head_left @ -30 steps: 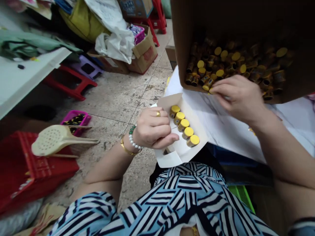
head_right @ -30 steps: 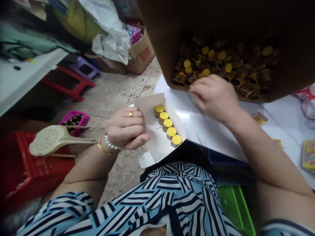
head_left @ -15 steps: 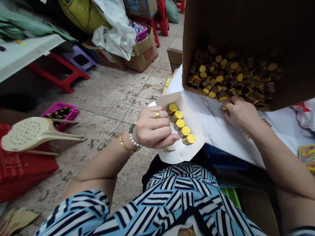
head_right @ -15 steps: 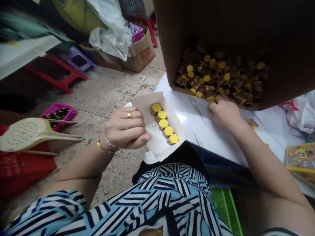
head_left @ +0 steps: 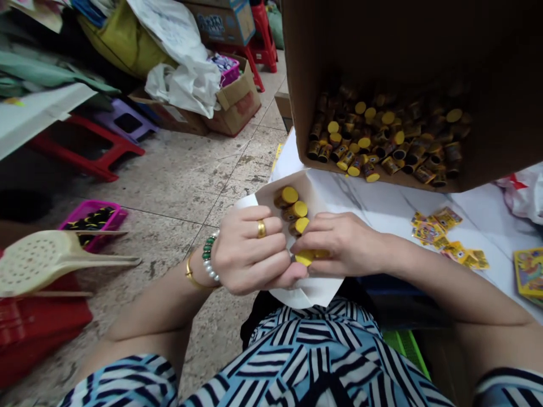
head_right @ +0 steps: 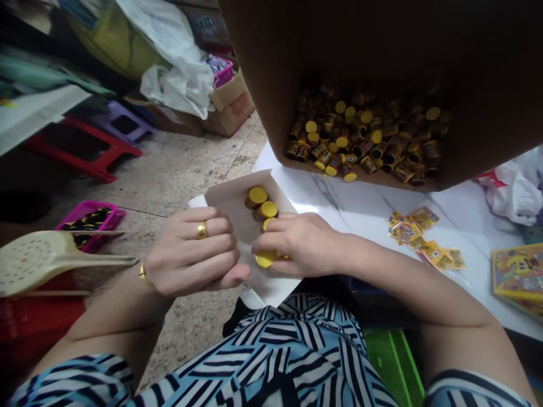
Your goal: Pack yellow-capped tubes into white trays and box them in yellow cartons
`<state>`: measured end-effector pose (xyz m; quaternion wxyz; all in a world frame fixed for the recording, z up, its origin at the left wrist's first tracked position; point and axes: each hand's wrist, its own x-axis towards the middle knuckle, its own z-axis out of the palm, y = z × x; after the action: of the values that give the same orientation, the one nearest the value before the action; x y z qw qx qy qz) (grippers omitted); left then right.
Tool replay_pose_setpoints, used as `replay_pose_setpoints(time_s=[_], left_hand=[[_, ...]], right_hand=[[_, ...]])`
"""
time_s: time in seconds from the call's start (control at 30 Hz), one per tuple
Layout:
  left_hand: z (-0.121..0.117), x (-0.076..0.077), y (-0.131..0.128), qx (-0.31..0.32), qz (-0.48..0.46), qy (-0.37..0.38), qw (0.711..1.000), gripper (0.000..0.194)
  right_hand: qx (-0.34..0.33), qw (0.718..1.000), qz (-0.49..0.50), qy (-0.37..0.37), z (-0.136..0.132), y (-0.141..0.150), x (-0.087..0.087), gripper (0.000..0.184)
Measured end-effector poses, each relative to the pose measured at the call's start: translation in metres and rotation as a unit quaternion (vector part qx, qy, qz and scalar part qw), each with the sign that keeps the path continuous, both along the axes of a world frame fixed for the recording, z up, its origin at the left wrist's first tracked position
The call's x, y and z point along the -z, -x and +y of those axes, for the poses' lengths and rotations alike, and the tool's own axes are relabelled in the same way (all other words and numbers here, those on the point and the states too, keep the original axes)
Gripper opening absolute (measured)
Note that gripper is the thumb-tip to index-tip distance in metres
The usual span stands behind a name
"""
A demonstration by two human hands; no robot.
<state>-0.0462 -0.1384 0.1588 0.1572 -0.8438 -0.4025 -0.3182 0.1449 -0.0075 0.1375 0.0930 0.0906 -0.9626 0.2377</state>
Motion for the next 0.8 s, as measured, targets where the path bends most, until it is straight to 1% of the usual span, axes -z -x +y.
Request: replay_pose_setpoints(time_s=[0.07,0.1,0.13,0.17,0.2,0.23,0.27,0.3,0.33,0.37,0.4,0.43,0.47,0.5,0.53,0.57,0.6,0.67,0.7,0.73,0.77,0.8], left_hand=[[0.001,0.001,0.001,0.032,0.038,-0.032,0.998,0.046],[0.002,0.0,0.002,0.049,0.057,-0.046,0.996,0.046],[0.002,0.0,0.003,0.048,0.06,-0.047,0.996,0.047],[0.003,0.0,0.005,0.047,0.062,-0.046,0.996,0.048],[0.003,0.0,0.006,0.046,0.065,-0.042,0.996,0.048],[0.003,0.0,0.008,0.041,0.066,-0.04,0.996,0.049],[0.002,0.001,0.009,0.034,0.068,-0.035,0.996,0.05],[0.001,0.001,0.011,0.022,0.071,-0.027,0.997,0.051],[-0.001,0.002,0.012,0.011,0.071,-0.019,0.997,0.052],[-0.002,0.003,0.013,0.0,0.069,-0.01,0.998,0.052],[-0.003,0.005,0.014,-0.01,0.067,0.0,0.998,0.052],[-0.004,0.006,0.014,-0.009,0.062,0.003,0.998,0.052],[-0.004,0.006,0.014,-0.001,0.056,0.0,0.998,0.052],[-0.004,0.007,0.014,0.008,0.047,-0.008,0.999,0.051],[-0.005,0.007,0.014,0.017,0.042,-0.018,0.999,0.051],[-0.005,0.007,0.013,0.023,0.04,-0.025,0.999,0.051],[-0.005,0.006,0.012,0.027,0.04,-0.032,0.998,0.05],[-0.006,0.004,0.009,0.014,0.05,-0.027,0.998,0.05],[-0.006,0.002,0.008,0.011,0.057,-0.021,0.998,0.049],[-0.007,0.001,0.007,0.011,0.063,-0.015,0.998,0.048],[-0.008,0.0,0.006,0.014,0.066,-0.011,0.998,0.048],[-0.008,-0.001,0.005,0.019,0.068,-0.011,0.997,0.047]], right_hand=[[-0.009,0.999,-0.044,-0.025,0.001,-0.001,-0.004,0.023],[-0.012,0.998,-0.056,-0.022,0.003,-0.002,-0.01,0.026],[0.0,0.999,-0.051,-0.014,0.008,-0.004,-0.015,0.028],[0.038,0.999,-0.029,-0.008,0.016,-0.007,-0.02,0.029],[0.106,0.994,0.004,-0.014,0.028,-0.01,-0.022,0.03],[0.199,0.979,0.038,-0.038,0.044,-0.013,-0.019,0.032],[0.3,0.949,0.067,-0.075,0.062,-0.016,-0.012,0.034],[0.387,0.911,0.078,-0.124,0.081,-0.018,-0.001,0.038],[0.44,0.881,0.075,-0.158,0.099,-0.021,0.013,0.043],[0.46,0.867,0.073,-0.177,0.114,-0.022,0.028,0.047],[0.467,0.861,0.066,-0.19,0.125,-0.023,0.041,0.049],[0.461,0.865,0.055,-0.193,0.13,-0.024,0.05,0.048],[0.452,0.87,0.043,-0.191,0.13,-0.024,0.053,0.045],[0.442,0.878,0.031,-0.184,0.123,-0.023,0.05,0.04],[0.425,0.889,0.024,-0.169,0.111,-0.021,0.042,0.036],[0.401,0.904,0.028,-0.148,0.096,-0.018,0.029,0.036],[0.36,0.924,0.044,-0.121,0.078,-0.015,0.014,0.037],[0.241,0.964,0.083,-0.074,0.044,-0.008,-0.013,0.03],[0.176,0.978,0.092,-0.059,0.03,-0.004,-0.023,0.026],[0.126,0.986,0.097,-0.053,0.02,-0.001,-0.029,0.022],[0.095,0.989,0.098,-0.056,0.014,0.002,-0.032,0.02],[0.085,0.989,0.1,-0.063,0.011,0.004,-0.032,0.02]])
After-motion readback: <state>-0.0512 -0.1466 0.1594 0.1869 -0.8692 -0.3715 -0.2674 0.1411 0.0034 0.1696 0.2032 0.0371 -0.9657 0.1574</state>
